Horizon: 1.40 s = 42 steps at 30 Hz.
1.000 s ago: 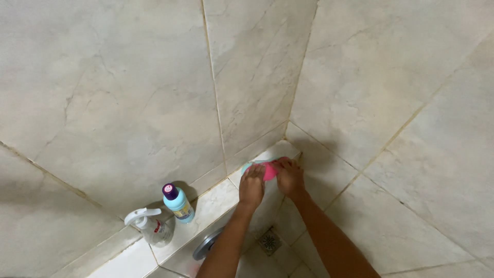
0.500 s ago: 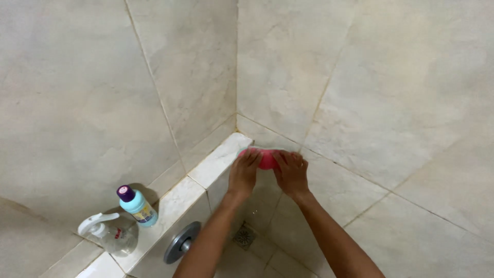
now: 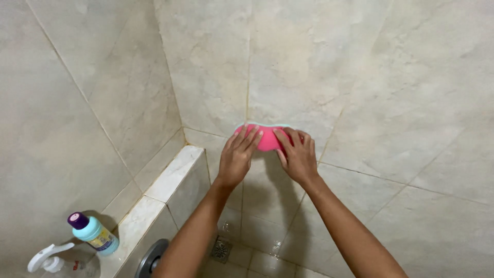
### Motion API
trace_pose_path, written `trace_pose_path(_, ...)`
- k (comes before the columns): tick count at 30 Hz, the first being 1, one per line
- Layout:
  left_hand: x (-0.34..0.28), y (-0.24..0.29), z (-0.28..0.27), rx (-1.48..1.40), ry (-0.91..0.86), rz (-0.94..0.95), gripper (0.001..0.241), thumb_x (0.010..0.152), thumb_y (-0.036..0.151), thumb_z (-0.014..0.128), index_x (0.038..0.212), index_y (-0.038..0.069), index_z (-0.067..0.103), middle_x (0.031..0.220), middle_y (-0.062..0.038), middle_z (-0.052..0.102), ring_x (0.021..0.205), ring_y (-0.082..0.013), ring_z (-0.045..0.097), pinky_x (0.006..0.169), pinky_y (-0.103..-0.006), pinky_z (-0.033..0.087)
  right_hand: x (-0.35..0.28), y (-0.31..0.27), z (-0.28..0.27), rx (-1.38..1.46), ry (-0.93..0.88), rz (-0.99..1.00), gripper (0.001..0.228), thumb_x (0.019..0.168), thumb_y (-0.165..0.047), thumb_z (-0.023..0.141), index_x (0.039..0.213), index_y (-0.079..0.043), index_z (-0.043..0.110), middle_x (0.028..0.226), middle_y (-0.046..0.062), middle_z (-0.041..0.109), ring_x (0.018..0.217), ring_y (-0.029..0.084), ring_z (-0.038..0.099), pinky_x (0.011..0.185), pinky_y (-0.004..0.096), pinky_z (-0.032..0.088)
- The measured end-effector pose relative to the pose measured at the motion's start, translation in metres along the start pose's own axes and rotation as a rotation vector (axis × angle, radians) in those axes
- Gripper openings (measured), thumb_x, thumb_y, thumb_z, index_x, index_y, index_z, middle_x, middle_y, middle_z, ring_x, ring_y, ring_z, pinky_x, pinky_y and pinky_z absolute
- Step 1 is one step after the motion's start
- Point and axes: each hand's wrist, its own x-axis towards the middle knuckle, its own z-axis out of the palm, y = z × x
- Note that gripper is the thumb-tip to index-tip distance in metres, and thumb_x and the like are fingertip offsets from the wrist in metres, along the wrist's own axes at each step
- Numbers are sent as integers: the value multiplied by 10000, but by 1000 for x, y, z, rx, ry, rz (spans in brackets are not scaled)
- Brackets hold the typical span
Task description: The person scrubs the tiled walls of a shower area using a pink and blue sponge. They move the sponge in circular and back-and-forth motions across the vertical surfaces and the horizontal ledge, focusing on the grout lines and corners.
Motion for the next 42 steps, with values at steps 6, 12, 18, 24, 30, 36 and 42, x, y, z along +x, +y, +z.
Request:
trace_pose_path(6,68,-8,-9,109,101,135,634,860,-51,604,1463,143,595,1536,-73,554,1476,-285,452,1147,-501,417,47,20,-45,-144,153,-48,606,864,-220,779,1436,-206,577,1432,82,543,1239,358,488,1011,499,410)
trace_pose_path(12,145,-46,-16,183,210,228,614,909,-6,629,1498,159,573,1557,-47,519,1503,-267,409,1143,-513,413,119,27,-61,-318,298,-86,584,921,-213,784,1468,-223,581,1445,65,547,1244,335,489,1017,481,415)
trace_pose_path(18,212,-83,-16,243,284,246,643,922,-12,616,1534,170,537,1604,-30,477,1530,-259,372,1170,-505,401,187,33,-55,-411,436,-79,537,976,-184,764,1486,-215,599,1461,61,549,1274,331,483,1036,471,416)
trace_pose_path(24,255,-110,-11,168,319,244,673,918,-53,589,1547,175,518,1634,-19,449,1539,-257,362,1201,-490,378,231,46,-44,-479,512,-77,523,1011,-161,758,1506,-213,599,1502,56,536,1328,332,458,1066,477,405)
trace_pose_path(30,250,-123,13,-80,295,262,626,962,-2,623,1554,144,483,1632,-38,435,1545,-278,352,1239,-512,353,235,46,-28,-523,439,-73,596,866,-178,783,1439,-160,622,1546,62,526,1435,334,403,1097,497,333)
trace_pose_path(36,209,-129,43,-111,289,236,608,941,10,650,1520,149,531,1590,-40,498,1518,-270,410,1200,-489,404,207,46,2,-542,380,-104,573,842,-196,794,1393,-141,646,1519,60,553,1416,307,421,1085,481,320)
trace_pose_path(42,169,-123,65,-123,272,238,596,925,-6,638,1499,124,545,1564,-56,514,1492,-276,426,1171,-499,407,174,46,21,-556,334,-112,520,843,-187,773,1350,-154,660,1476,41,579,1362,291,450,1061,477,328)
